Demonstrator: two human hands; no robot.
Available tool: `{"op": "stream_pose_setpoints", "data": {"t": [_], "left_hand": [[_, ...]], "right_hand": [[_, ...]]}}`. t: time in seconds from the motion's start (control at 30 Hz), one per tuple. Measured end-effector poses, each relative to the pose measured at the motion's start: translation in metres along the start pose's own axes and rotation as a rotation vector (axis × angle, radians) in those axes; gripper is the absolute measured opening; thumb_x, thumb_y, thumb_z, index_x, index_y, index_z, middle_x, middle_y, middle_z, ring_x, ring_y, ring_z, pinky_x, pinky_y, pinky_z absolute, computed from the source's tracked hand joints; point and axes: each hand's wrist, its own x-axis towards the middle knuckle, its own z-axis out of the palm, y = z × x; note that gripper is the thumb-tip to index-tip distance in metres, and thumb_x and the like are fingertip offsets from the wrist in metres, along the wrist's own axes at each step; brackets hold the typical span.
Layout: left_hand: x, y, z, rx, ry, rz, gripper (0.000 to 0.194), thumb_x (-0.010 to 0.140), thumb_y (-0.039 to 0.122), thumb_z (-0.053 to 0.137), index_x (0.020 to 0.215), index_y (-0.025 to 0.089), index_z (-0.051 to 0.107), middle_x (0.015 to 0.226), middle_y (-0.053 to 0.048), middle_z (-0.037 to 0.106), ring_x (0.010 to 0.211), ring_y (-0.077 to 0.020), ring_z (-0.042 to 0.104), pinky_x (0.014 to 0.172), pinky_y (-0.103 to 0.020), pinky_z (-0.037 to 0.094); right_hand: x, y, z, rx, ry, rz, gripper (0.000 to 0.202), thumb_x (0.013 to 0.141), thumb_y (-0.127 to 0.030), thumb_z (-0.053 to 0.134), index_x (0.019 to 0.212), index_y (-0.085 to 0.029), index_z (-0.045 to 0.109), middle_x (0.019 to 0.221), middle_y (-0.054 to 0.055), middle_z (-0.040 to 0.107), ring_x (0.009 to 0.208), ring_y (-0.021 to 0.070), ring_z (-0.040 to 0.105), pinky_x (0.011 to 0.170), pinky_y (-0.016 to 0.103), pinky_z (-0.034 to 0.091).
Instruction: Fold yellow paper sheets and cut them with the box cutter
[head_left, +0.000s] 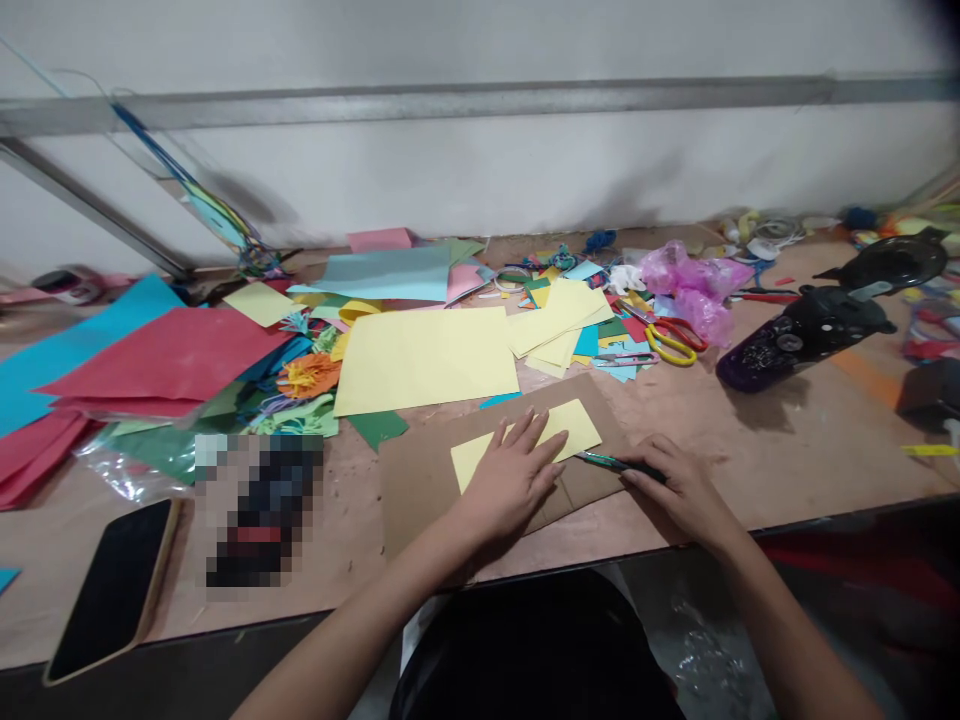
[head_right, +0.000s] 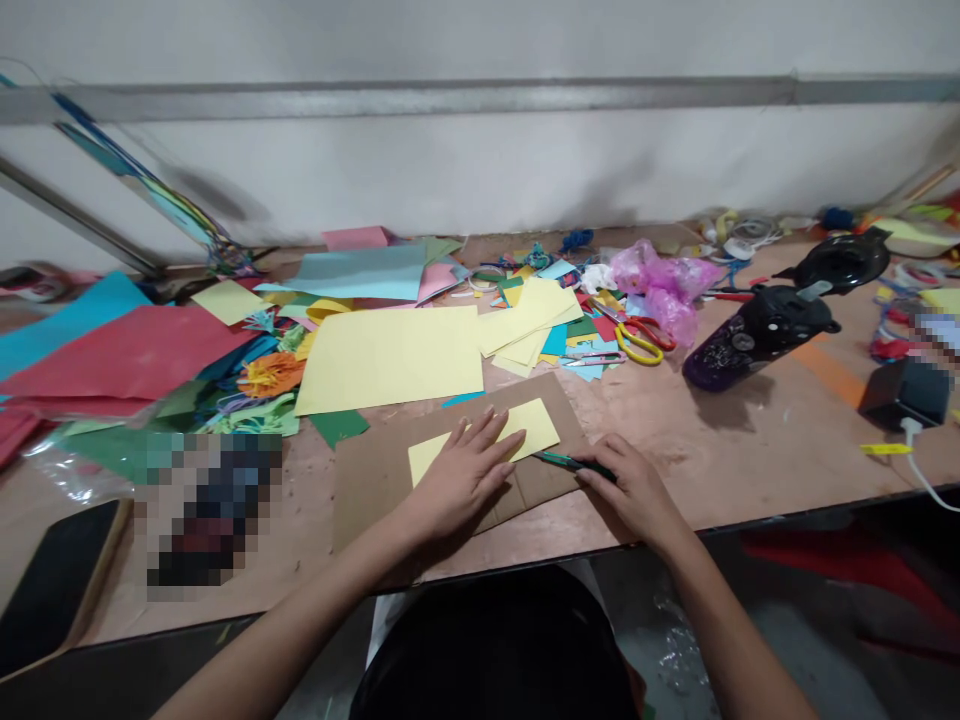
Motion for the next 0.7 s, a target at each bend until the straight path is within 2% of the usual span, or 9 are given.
{"op": "stream_pose_setpoints", "data": {"t": [0.1,0.27,0.4,0.7], "left_hand": [[-0.002,-0.013,-0.004,0.050,0.008,0.074,0.046,0.112,0.043,0.039,0.157,0.036,0.048,0.171,-0.006,0.032,0.161,-0.0291,0.023,0.130,-0.060,0.017],[-0.001,-0.025,0.008,0.093,0.023,0.109,0.051,0.110,0.052,0.039,0.160,0.040,0.043,0.174,-0.007,0.023,0.161,-0.0290,0.023,0.130,-0.061,0.015],[-0.001,-0.026,0.017,0.110,0.095,0.123,0.052,0.110,0.055,0.037,0.160,0.041,0.042,0.175,-0.003,0.023,0.161,-0.0283,0.023,0.132,-0.058,0.010],[0.002,-0.018,0.023,0.107,0.093,0.072,0.054,0.110,0.058,0.035,0.161,0.041,0.040,0.175,-0.004,0.024,0.161,-0.0301,0.023,0.130,-0.060,0.014]], "right_hand": [[0.001,0.000,0.000,-0.017,-0.018,0.002,0.022,0.102,-0.036,0.060,0.115,-0.029,0.076,0.098,0.006,0.066,0.094,0.0243,0.065,0.082,0.037,0.051],[0.002,-0.002,0.001,-0.023,-0.024,0.013,0.023,0.103,-0.037,0.059,0.118,-0.030,0.076,0.100,0.006,0.067,0.095,0.0246,0.065,0.083,0.037,0.051],[0.001,-0.002,-0.001,-0.014,-0.036,0.012,0.023,0.102,-0.036,0.060,0.117,-0.029,0.076,0.099,0.006,0.068,0.094,0.0251,0.066,0.083,0.038,0.052],[0.010,-0.020,0.011,0.013,-0.093,-0.027,0.023,0.103,-0.035,0.059,0.118,-0.029,0.075,0.108,0.007,0.073,0.104,0.0264,0.066,0.092,0.040,0.052]]}}
